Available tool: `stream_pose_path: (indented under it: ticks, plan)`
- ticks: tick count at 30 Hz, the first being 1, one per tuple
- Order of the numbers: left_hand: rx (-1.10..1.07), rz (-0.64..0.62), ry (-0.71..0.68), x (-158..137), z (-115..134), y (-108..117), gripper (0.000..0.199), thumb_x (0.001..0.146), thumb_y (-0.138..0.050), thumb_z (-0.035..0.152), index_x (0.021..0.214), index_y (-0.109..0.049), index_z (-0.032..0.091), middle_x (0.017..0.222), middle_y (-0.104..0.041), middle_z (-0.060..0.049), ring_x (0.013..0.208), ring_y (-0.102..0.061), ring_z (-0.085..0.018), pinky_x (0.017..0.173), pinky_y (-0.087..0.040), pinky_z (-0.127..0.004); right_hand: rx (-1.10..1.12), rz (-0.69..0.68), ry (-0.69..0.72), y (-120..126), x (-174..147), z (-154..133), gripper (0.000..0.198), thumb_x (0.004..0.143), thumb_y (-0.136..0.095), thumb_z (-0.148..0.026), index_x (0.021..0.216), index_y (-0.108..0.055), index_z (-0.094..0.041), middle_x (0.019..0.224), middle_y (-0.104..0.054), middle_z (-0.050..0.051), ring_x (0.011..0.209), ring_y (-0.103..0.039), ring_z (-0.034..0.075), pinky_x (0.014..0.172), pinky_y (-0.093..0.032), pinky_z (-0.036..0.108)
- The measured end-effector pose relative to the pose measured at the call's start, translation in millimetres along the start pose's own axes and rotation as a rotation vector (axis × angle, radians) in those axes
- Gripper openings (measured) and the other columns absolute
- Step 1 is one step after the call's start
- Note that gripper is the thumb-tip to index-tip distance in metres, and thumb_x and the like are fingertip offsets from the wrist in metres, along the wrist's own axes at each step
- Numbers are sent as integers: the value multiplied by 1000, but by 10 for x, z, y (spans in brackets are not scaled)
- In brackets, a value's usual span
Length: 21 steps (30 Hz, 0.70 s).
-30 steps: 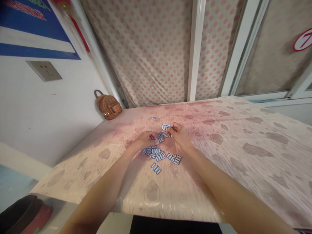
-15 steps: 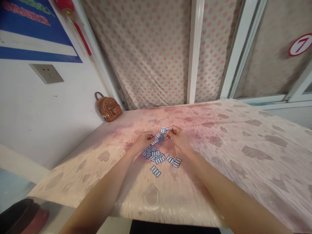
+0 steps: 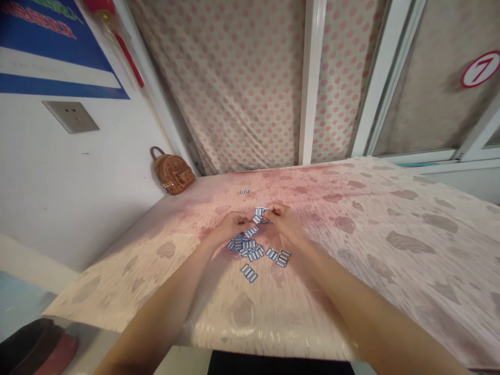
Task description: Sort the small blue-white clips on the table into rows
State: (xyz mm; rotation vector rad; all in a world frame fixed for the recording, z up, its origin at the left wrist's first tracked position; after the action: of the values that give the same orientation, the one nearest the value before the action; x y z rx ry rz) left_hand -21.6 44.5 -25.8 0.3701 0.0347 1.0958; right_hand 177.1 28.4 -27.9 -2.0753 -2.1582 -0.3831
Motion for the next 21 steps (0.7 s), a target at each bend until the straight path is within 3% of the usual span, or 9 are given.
stream_pose_path:
  ticks: [4,7,12,18,21]
  plan:
    - [-68,136,58,15,-11,73,29,68,-83,36,75,-71,10,70,-69,-6,61,-61,-15,56,-44,-23,-21,-19,-25,42,-2,-40,23,71,-68,-43,68,-62,-21,69,-64,0,68,-58,18,68,-46,31]
    - [-102,238,68,12,32,90,25,68,-82,28,78,-67,11,67,-67,-4,60,-61,-15,54,-45,-22,-33,-121,-42,4,-38,-81,23,68,-70,-42,65,-63,-20,66,-62,0,66,-56,17,65,-43,31]
    - [-148,181,50,-18,132,-1,37,67,-84,36,87,-62,14,64,-63,0,50,-55,-11,46,-40,-20,53,-247,-40,-135,-110,-125,22,68,-71,-41,69,-66,-20,71,-63,0,70,-57,17,70,-43,32]
    - [-150,206,49,-24,124,-10,40,76,-76,50,87,-68,13,67,-63,-1,55,-54,-11,52,-40,-21,32,-141,-23,-132,-101,-135,21,68,-70,-39,66,-62,-20,66,-60,-1,66,-53,16,67,-40,30]
    - [-188,108,72,-45,135,-27,40,77,-75,51,86,-72,12,75,-68,-4,65,-59,-14,57,-42,-22,23,-32,1,-63,-90,-156,21,72,-68,-40,68,-61,-21,67,-60,-1,67,-54,16,67,-40,30]
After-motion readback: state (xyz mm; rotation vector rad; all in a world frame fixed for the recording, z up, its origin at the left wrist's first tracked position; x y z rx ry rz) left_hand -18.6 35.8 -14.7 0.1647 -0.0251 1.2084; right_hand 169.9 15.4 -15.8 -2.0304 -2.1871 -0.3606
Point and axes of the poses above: each hand's wrist, its own x-axis towards the middle knuckle, its own y-axis out of the back of the hand, z = x × y, the point moved 1 cm from there along x, towards the middle knuckle
